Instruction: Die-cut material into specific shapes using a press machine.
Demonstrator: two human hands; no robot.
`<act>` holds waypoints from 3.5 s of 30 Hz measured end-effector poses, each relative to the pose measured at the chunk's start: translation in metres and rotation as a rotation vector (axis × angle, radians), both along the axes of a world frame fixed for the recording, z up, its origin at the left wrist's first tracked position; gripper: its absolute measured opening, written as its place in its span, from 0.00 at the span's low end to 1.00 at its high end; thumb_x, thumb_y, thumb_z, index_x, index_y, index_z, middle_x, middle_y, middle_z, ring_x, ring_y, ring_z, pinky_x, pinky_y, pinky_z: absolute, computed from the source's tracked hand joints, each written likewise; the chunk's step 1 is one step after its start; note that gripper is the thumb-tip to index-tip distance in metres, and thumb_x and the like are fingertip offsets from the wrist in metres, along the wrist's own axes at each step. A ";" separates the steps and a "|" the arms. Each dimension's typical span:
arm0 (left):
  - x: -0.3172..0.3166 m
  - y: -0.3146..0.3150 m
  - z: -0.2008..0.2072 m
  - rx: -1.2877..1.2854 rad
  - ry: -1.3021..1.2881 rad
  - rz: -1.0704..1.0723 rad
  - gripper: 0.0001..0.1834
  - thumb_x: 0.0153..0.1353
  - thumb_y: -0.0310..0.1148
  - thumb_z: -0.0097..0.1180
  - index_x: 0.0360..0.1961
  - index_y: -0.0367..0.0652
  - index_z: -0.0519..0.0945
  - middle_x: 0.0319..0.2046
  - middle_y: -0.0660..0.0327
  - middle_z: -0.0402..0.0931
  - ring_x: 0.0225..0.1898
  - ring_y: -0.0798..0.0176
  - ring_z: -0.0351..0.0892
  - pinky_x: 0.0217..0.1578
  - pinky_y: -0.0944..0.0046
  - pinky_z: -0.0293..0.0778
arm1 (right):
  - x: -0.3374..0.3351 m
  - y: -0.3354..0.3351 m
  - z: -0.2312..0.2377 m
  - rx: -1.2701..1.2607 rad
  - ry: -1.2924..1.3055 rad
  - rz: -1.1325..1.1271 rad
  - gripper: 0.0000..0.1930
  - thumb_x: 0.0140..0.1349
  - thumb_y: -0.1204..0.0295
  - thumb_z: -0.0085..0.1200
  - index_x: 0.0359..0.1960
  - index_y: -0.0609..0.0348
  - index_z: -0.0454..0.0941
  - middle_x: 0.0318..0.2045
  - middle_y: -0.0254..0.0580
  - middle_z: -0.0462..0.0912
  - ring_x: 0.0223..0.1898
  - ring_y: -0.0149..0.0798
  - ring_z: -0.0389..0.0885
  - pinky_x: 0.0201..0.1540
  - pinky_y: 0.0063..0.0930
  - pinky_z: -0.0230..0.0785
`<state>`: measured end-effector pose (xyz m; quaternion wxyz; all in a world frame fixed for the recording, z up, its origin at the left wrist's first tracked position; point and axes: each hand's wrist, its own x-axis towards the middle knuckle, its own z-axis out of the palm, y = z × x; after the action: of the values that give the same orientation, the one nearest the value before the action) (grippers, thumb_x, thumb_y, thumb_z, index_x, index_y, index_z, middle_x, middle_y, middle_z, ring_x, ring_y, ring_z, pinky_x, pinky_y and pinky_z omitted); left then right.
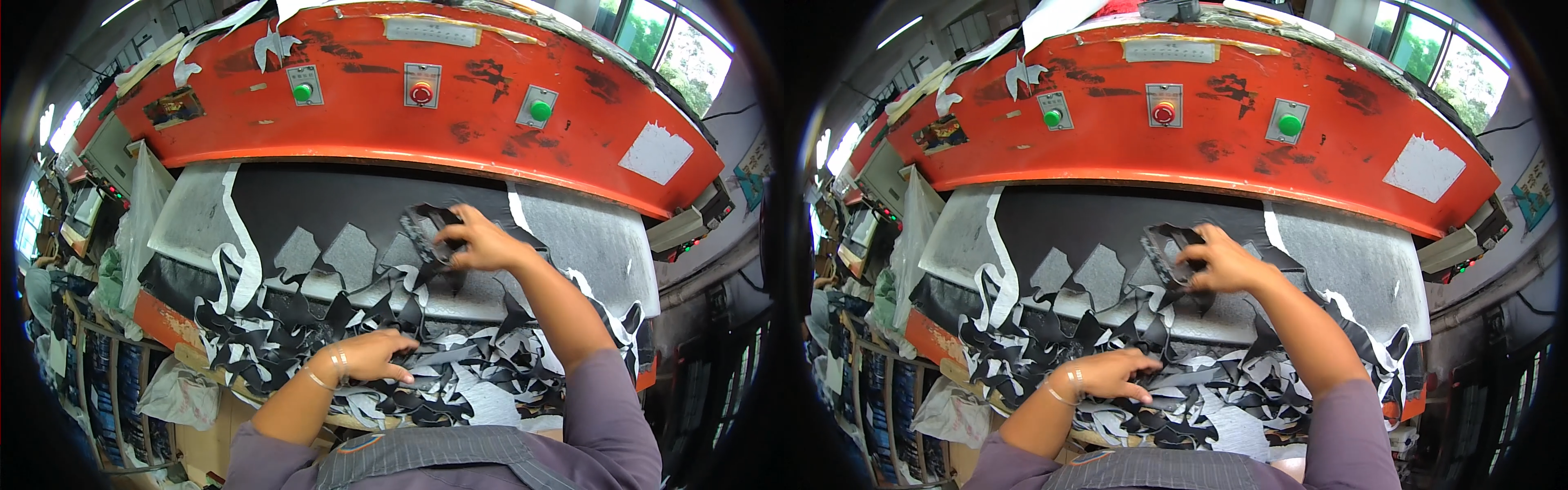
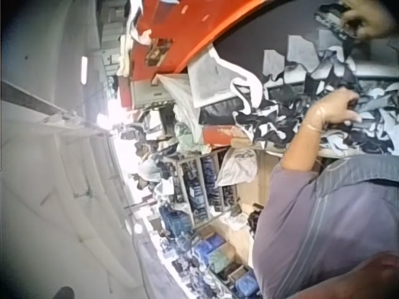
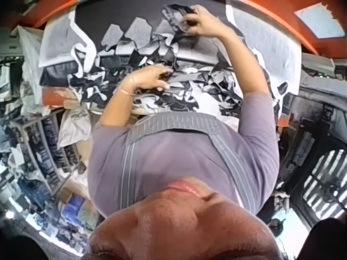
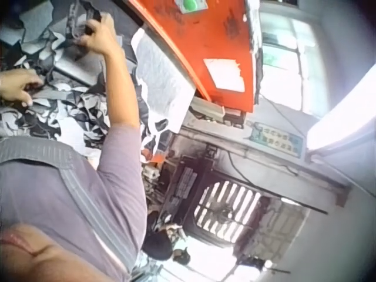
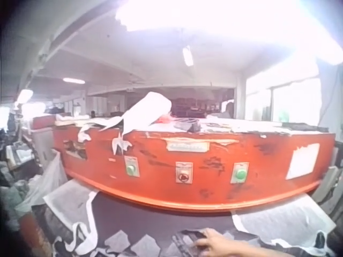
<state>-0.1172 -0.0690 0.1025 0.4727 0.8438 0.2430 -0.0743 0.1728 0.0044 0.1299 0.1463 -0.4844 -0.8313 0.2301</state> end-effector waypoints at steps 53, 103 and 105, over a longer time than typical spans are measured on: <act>-0.080 0.210 -0.053 0.553 -0.458 0.969 0.17 0.54 0.39 0.66 0.39 0.38 0.84 0.37 0.53 0.81 0.40 0.57 0.80 0.43 0.61 0.75 | -0.014 0.054 -0.029 0.776 0.864 -0.723 0.15 0.65 0.73 0.53 0.52 0.62 0.74 0.48 0.41 0.78 0.52 0.34 0.74 0.55 0.29 0.68; -0.140 0.207 -0.047 0.562 -0.274 0.473 0.27 0.61 0.43 0.55 0.59 0.41 0.71 0.64 0.49 0.64 0.67 0.49 0.58 0.65 0.56 0.57 | -0.186 0.108 -0.028 -0.014 -0.462 -0.430 0.37 0.44 0.50 0.66 0.57 0.44 0.67 0.68 0.55 0.55 0.69 0.57 0.50 0.58 0.68 0.57; -0.133 0.220 -0.074 0.623 -0.196 0.446 0.29 0.61 0.44 0.54 0.61 0.41 0.70 0.66 0.50 0.60 0.69 0.49 0.54 0.66 0.55 0.53 | -0.178 0.109 -0.037 -0.081 -0.388 -0.428 0.36 0.42 0.51 0.66 0.56 0.45 0.69 0.65 0.53 0.59 0.67 0.56 0.55 0.56 0.65 0.58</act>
<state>-0.2506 0.1509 0.0290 0.2197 0.8764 0.3850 0.1883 -0.0049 0.1133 0.0930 0.0102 -0.6892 -0.7127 0.1301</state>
